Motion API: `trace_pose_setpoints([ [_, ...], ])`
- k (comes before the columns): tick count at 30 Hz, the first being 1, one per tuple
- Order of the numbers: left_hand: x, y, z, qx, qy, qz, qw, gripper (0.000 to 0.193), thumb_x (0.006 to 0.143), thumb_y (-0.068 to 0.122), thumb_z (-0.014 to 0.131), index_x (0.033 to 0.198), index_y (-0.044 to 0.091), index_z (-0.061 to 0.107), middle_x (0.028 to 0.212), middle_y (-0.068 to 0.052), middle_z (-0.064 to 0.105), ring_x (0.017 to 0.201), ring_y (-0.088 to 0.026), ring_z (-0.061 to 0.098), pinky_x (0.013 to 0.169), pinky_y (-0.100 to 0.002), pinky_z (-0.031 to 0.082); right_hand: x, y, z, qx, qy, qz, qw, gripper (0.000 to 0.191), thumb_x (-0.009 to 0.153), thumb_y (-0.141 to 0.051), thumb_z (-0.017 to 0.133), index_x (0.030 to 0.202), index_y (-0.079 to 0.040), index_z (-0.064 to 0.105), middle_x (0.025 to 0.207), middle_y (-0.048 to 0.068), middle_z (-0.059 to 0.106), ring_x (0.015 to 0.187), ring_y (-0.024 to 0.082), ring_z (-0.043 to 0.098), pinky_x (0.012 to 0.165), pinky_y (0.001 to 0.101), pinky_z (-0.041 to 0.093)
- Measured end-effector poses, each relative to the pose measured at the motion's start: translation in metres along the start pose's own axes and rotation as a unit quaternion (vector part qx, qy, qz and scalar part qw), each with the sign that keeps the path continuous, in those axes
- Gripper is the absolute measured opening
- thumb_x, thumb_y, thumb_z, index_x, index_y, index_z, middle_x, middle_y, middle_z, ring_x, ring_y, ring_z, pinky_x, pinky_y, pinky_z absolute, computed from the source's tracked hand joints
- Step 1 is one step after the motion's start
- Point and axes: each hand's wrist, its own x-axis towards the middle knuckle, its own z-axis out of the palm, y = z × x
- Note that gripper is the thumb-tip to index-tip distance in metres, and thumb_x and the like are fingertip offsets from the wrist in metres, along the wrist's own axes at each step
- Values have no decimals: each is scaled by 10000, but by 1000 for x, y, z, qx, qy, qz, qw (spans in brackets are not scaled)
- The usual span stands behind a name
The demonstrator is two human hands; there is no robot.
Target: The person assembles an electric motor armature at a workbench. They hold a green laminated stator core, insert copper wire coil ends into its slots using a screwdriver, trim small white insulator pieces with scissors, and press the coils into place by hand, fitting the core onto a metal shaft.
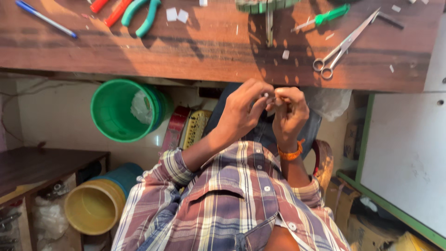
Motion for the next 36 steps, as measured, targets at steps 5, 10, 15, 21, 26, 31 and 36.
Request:
trace_pose_setpoints([
  [5,3,-5,-13,-126,-48,-139,981,186,939,-2,697,1117,55,700,955,-39,720,822,-99,687,612,-255,566,12,-13,-1,-10,-15,-56,998,107,1014,0,695,1111,-18,652,1007,72,664,847,125,673,774,250,572],
  [10,1,-22,-16,-192,-45,-223,955,165,929,59,733,1088,23,713,954,-27,758,826,-63,715,580,-226,598,16,-26,2,-110,-20,-21,994,157,909,9,795,1047,8,721,959,88,733,828,133,679,729,253,538],
  [15,-2,-36,-18,-208,-76,-209,952,157,949,98,726,1076,5,730,962,-39,760,849,-66,715,595,-222,599,23,-39,-1,-105,-69,-56,990,152,903,50,763,1033,-10,713,977,89,738,855,146,722,731,258,569],
  [21,-9,-26,-17,-218,-75,-163,959,153,969,109,727,1069,-5,716,976,-37,694,794,-65,688,568,-215,596,26,-55,-5,-165,-86,-169,968,266,819,102,787,1031,-29,690,964,98,722,820,184,713,690,282,571],
  [26,-9,-16,-19,-221,-74,-163,959,147,983,104,713,1065,-16,691,961,-37,667,756,-60,679,561,-213,589,28,-58,-3,-146,-84,-194,966,300,804,120,795,1040,-30,685,987,95,718,838,182,707,692,282,573],
  [31,-8,-14,-19,-254,-72,-192,945,144,985,96,701,1065,-18,668,948,-36,670,758,-56,678,558,-216,590,29,-55,-1,-145,-76,-206,965,313,781,119,811,1033,-28,699,979,92,720,835,182,703,662,270,563],
  [36,-12,-19,-17,-283,-71,-203,935,142,991,104,695,1064,-12,661,940,-27,674,786,-51,677,567,-219,597,31,-56,0,-148,-80,-234,958,322,761,115,814,1024,-27,693,988,99,729,878,213,715,698,284,582],
])
